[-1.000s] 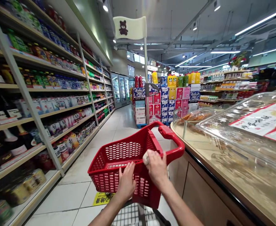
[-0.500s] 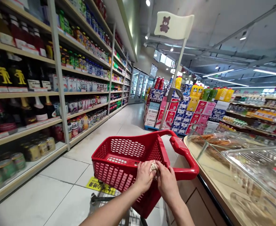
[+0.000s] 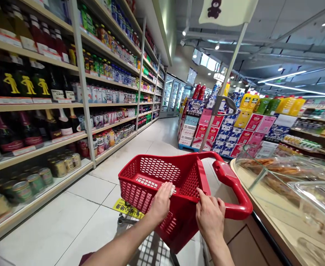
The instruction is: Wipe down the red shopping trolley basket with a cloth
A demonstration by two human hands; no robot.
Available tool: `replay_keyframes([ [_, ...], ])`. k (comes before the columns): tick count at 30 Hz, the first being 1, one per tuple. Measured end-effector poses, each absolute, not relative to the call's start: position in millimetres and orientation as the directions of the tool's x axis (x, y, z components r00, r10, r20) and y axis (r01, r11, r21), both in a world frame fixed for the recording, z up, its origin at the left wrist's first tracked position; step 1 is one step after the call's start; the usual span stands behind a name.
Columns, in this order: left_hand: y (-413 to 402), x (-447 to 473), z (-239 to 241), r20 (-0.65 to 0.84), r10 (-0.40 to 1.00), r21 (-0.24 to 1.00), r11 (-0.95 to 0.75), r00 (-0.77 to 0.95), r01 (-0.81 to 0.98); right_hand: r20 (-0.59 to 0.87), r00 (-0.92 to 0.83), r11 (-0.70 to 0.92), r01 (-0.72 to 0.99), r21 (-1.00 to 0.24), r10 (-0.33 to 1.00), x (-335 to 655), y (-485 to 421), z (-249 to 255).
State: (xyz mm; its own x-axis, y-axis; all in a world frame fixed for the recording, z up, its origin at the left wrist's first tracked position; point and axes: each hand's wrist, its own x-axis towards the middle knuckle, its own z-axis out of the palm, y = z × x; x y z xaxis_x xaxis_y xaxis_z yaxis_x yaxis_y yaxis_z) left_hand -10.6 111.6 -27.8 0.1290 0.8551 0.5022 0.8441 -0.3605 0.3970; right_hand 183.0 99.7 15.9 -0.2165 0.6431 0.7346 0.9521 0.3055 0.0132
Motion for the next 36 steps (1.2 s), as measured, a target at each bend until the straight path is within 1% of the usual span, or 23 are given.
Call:
replay_keyframes([
  [2, 110, -2, -27, 0.522, 0.827, 0.353, -0.43, 0.207, 0.831, 0.743, -0.226, 0.309, 0.951, 0.028, 0.63, 184, 96, 15],
  [5, 107, -39, -27, 0.512, 0.814, 0.328, -0.481, 0.275, 0.813, 0.751, -0.249, 0.318, 0.946, 0.054, 0.612, 191, 91, 14],
  [6, 106, -59, -27, 0.492, 0.833, 0.338, -0.45, 0.252, 0.827, 0.752, -0.257, 0.324, 0.944, 0.061, 0.607, 193, 90, 14],
  [7, 104, -77, -27, 0.465, 0.864, 0.357, -0.383, 0.193, 0.852, 0.754, -0.261, 0.326, 0.943, 0.066, 0.602, 194, 89, 13],
  [9, 102, -98, -28, 0.426, 0.905, 0.391, -0.187, 0.003, 0.901, 0.764, -0.251, 0.311, 0.948, 0.069, 0.594, 196, 89, 10],
  [10, 101, -99, -29, 0.416, 0.909, 0.394, -0.144, -0.036, 0.908, 0.771, -0.243, 0.301, 0.951, 0.07, 0.588, 197, 88, 9],
  [11, 100, -93, -30, 0.421, 0.907, 0.388, -0.149, -0.031, 0.91, 0.778, -0.244, 0.298, 0.951, 0.076, 0.578, 198, 88, 8],
  [12, 99, -82, -32, 0.438, 0.899, 0.374, -0.205, 0.022, 0.904, 0.783, -0.253, 0.304, 0.949, 0.087, 0.568, 199, 88, 7],
  [14, 98, -62, -36, 0.511, 0.834, 0.306, -0.402, 0.207, 0.863, 0.782, -0.291, 0.333, 0.936, 0.115, 0.55, 201, 87, 6],
  [16, 97, -61, -39, 0.539, 0.784, 0.258, -0.502, 0.309, 0.826, 0.775, -0.327, 0.36, 0.923, 0.138, 0.54, 205, 85, 7],
  [17, 97, -71, -39, 0.536, 0.787, 0.255, -0.496, 0.306, 0.83, 0.774, -0.334, 0.367, 0.919, 0.142, 0.538, 207, 83, 7],
  [18, 97, -87, -39, 0.53, 0.806, 0.268, -0.453, 0.262, 0.851, 0.775, -0.334, 0.369, 0.919, 0.141, 0.536, 207, 83, 7],
  [19, 97, -106, -39, 0.524, 0.837, 0.299, -0.357, 0.161, 0.885, 0.779, -0.33, 0.369, 0.919, 0.138, 0.533, 208, 82, 7],
  [20, 98, -124, -38, 0.519, 0.855, 0.338, -0.232, 0.025, 0.912, 0.785, -0.321, 0.365, 0.922, 0.13, 0.53, 207, 82, 7],
  [22, 98, -147, -39, 0.515, 0.852, 0.357, -0.115, -0.093, 0.927, 0.797, -0.288, 0.346, 0.932, 0.106, 0.53, 205, 82, 6],
  [23, 98, -149, -40, 0.52, 0.847, 0.351, -0.099, -0.107, 0.931, 0.802, -0.271, 0.336, 0.937, 0.093, 0.532, 204, 83, 5],
  [25, 99, -138, -45, 0.541, 0.84, 0.308, -0.153, -0.041, 0.939, 0.809, -0.255, 0.329, 0.941, 0.08, 0.53, 204, 84, 4],
  [26, 99, -131, -49, 0.579, 0.814, 0.26, -0.238, 0.047, 0.936, 0.809, -0.264, 0.338, 0.937, 0.086, 0.525, 204, 84, 4],
  [28, 102, -124, -54, 0.592, 0.793, 0.206, -0.322, 0.145, 0.924, 0.808, -0.303, 0.369, 0.922, 0.116, 0.505, 206, 85, 5],
  [29, 105, -126, -55, 0.599, 0.786, 0.195, -0.331, 0.155, 0.923, 0.808, -0.324, 0.382, 0.914, 0.134, 0.492, 207, 85, 6],
  [31, 111, -140, -56, 0.615, 0.783, 0.206, -0.278, 0.097, 0.938, 0.81, -0.348, 0.396, 0.904, 0.158, 0.471, 207, 84, 7],
  [34, 118, -155, -58, 0.645, 0.764, 0.222, -0.189, 0.001, 0.956, 0.822, -0.33, 0.391, 0.909, 0.144, 0.464, 207, 84, 7],
  [36, 119, -152, -62, 0.655, 0.754, 0.191, -0.228, 0.05, 0.955, 0.824, -0.313, 0.389, 0.913, 0.124, 0.472, 208, 85, 5],
])
